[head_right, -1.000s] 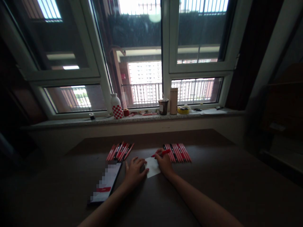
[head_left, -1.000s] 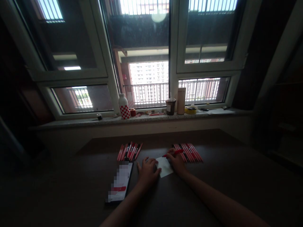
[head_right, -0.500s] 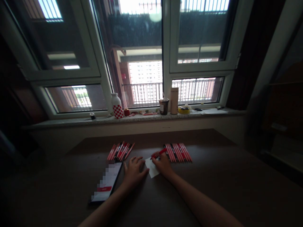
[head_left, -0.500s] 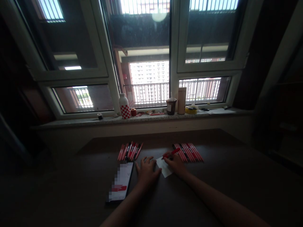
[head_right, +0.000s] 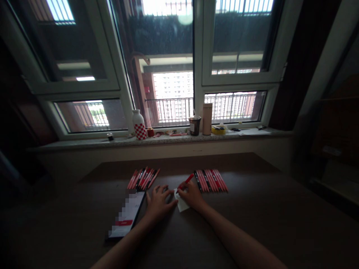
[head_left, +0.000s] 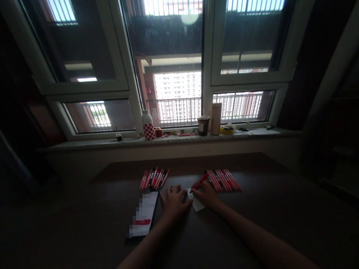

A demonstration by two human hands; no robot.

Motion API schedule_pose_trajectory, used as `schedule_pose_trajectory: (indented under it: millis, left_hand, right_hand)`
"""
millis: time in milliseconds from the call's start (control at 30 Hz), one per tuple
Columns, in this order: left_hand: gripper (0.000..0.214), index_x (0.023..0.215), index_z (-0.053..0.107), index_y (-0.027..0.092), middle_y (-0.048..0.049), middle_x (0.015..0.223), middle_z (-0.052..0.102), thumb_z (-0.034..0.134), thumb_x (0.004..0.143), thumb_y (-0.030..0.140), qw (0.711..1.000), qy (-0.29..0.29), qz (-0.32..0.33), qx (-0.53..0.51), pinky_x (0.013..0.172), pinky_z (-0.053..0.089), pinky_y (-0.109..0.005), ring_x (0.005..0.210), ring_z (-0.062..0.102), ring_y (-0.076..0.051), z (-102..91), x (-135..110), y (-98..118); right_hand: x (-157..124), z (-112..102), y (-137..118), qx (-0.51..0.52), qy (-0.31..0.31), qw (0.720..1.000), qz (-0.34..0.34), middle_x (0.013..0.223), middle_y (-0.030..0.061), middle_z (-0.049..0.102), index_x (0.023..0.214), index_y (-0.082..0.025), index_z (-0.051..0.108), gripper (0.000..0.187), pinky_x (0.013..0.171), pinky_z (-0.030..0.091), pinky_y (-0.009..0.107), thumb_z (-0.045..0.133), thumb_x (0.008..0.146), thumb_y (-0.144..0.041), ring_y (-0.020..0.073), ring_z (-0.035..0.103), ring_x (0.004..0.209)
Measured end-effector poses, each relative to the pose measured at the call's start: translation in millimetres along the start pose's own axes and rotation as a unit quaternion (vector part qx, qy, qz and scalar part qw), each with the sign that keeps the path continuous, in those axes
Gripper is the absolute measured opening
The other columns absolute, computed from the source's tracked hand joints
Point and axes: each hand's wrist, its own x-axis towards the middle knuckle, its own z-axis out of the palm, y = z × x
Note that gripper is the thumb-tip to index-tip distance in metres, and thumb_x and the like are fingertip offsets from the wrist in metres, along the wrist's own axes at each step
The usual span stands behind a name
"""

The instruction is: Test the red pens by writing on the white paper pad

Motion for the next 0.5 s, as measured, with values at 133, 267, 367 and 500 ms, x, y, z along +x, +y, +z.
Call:
schedule_pose_trajectory:
  millis: [133, 267, 367, 500]
  left_hand:
    - [0.041, 0.11, 0.063, 0.039, -0.0006, 0.14, 0.048, 0.057, 0.074, 0.057, 1.0, 0.006, 0.001, 0.001, 0.107, 0.005, -0.068, 0.135, 0.026, -0.035, 1.9, 1.2, -2.9]
    - [0.041, 0.109, 0.064, 0.037, -0.0007, 0.137, 0.05, 0.057, 0.073, 0.057, 1.0, 0.023, 0.017, 0.002, 0.11, 0.006, -0.063, 0.133, 0.03, -0.032, 4.3, 1.8, -5.3]
    - [0.042, 0.11, 0.063, 0.037, -0.001, 0.136, 0.051, 0.057, 0.074, 0.057, 0.999, 0.025, 0.023, 0.002, 0.111, 0.008, -0.06, 0.133, 0.031, -0.032, 4.9, 1.9, -6.3]
    - [0.041, 0.11, 0.063, 0.037, -0.0013, 0.136, 0.051, 0.057, 0.074, 0.056, 0.999, 0.022, 0.025, 0.008, 0.112, 0.009, -0.058, 0.133, 0.031, -0.031, 4.4, 2.0, -6.2]
  right_hand:
    - [0.2, 0.4, 1.5, 0.0, -0.009, 1.0, -0.004, 0.078, 0.0033, 0.066, 0.071, -0.022, 0.072, 0.01, 0.074, 0.045, 0.03, 0.063, 0.07, -0.024, 0.0204, 0.061, 0.079]
    - [0.7, 1.4, 4.0, -0.006, -0.014, 1.0, -0.015, 0.078, 0.0031, 0.066, 0.072, -0.021, 0.072, 0.01, 0.074, 0.045, 0.029, 0.062, 0.07, -0.024, 0.0199, 0.06, 0.078]
    - [1.1, 2.3, 4.7, -0.008, -0.016, 1.0, -0.016, 0.078, 0.0033, 0.065, 0.072, -0.021, 0.072, 0.011, 0.073, 0.045, 0.03, 0.062, 0.07, -0.024, 0.0203, 0.061, 0.079]
    - [0.7, 2.4, 0.7, -0.011, -0.016, 1.0, -0.005, 0.078, 0.004, 0.065, 0.072, -0.019, 0.071, 0.012, 0.072, 0.044, 0.03, 0.06, 0.07, -0.024, 0.0208, 0.061, 0.078]
